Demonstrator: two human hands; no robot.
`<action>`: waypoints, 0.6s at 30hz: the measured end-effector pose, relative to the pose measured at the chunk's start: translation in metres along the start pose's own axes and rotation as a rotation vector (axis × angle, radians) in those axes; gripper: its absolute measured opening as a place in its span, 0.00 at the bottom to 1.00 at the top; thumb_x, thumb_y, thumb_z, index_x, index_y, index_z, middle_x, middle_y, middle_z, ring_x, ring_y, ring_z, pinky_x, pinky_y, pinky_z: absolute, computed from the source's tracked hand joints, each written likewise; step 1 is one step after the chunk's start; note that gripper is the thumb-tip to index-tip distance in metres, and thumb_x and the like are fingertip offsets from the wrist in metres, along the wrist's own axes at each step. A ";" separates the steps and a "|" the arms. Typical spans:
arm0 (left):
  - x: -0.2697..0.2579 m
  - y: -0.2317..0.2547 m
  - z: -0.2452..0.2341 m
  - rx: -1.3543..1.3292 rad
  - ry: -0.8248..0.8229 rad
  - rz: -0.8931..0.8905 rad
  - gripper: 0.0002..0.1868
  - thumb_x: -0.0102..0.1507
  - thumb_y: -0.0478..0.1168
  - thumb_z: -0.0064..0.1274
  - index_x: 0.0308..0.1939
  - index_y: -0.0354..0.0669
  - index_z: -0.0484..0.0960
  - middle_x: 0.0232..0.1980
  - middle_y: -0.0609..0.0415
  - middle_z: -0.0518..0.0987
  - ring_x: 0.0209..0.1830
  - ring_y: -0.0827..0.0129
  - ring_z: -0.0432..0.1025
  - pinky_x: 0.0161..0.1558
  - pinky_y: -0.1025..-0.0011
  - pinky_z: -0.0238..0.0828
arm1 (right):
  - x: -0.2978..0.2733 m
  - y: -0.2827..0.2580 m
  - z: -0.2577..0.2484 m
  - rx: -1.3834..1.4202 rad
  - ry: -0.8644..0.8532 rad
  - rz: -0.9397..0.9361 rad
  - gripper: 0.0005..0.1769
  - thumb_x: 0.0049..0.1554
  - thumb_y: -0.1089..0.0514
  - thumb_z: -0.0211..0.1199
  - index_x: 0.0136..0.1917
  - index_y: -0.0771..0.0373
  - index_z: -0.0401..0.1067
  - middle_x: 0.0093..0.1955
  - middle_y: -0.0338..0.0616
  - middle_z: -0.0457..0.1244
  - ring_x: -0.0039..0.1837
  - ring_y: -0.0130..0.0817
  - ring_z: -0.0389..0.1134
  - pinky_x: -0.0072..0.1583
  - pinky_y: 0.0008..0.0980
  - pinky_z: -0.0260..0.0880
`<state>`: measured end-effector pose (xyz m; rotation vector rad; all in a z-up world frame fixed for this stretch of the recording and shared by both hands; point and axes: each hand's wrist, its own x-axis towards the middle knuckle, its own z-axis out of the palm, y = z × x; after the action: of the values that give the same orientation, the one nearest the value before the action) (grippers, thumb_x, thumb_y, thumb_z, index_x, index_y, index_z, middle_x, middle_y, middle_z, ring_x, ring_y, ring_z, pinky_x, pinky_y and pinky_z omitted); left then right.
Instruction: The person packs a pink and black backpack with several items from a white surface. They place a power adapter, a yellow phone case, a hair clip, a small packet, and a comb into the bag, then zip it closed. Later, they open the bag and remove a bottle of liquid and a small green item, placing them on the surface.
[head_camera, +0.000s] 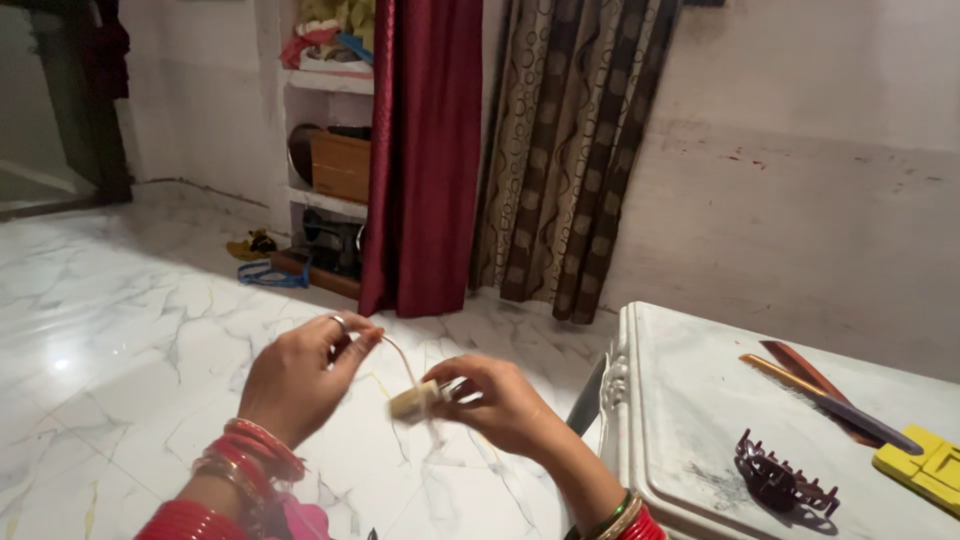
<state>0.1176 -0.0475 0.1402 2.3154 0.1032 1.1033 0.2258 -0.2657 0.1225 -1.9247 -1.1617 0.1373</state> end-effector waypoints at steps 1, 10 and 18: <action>-0.001 -0.002 -0.001 -0.034 -0.052 -0.095 0.18 0.64 0.56 0.54 0.42 0.49 0.88 0.32 0.55 0.84 0.23 0.72 0.72 0.28 0.70 0.68 | -0.003 -0.005 0.001 0.201 -0.085 -0.001 0.20 0.55 0.59 0.68 0.60 0.63 0.74 0.56 0.46 0.70 0.55 0.31 0.75 0.59 0.32 0.76; -0.014 -0.041 0.038 -0.392 -0.624 -0.371 0.18 0.66 0.53 0.51 0.46 0.49 0.92 0.26 0.62 0.77 0.21 0.80 0.65 0.28 0.78 0.64 | 0.001 -0.016 0.016 0.739 0.177 -0.026 0.19 0.54 0.60 0.70 0.57 0.66 0.72 0.52 0.45 0.70 0.52 0.31 0.75 0.59 0.34 0.79; -0.020 -0.022 0.018 -0.100 -0.912 -0.348 0.20 0.69 0.55 0.42 0.52 0.53 0.86 0.25 0.63 0.74 0.21 0.79 0.65 0.29 0.76 0.66 | 0.011 0.019 0.014 0.439 0.638 0.105 0.16 0.52 0.61 0.69 0.53 0.64 0.72 0.49 0.48 0.70 0.47 0.33 0.75 0.52 0.32 0.80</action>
<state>0.1220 -0.0430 0.1057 2.3608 0.0886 -0.1558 0.2379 -0.2526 0.1036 -1.4726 -0.5463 -0.1495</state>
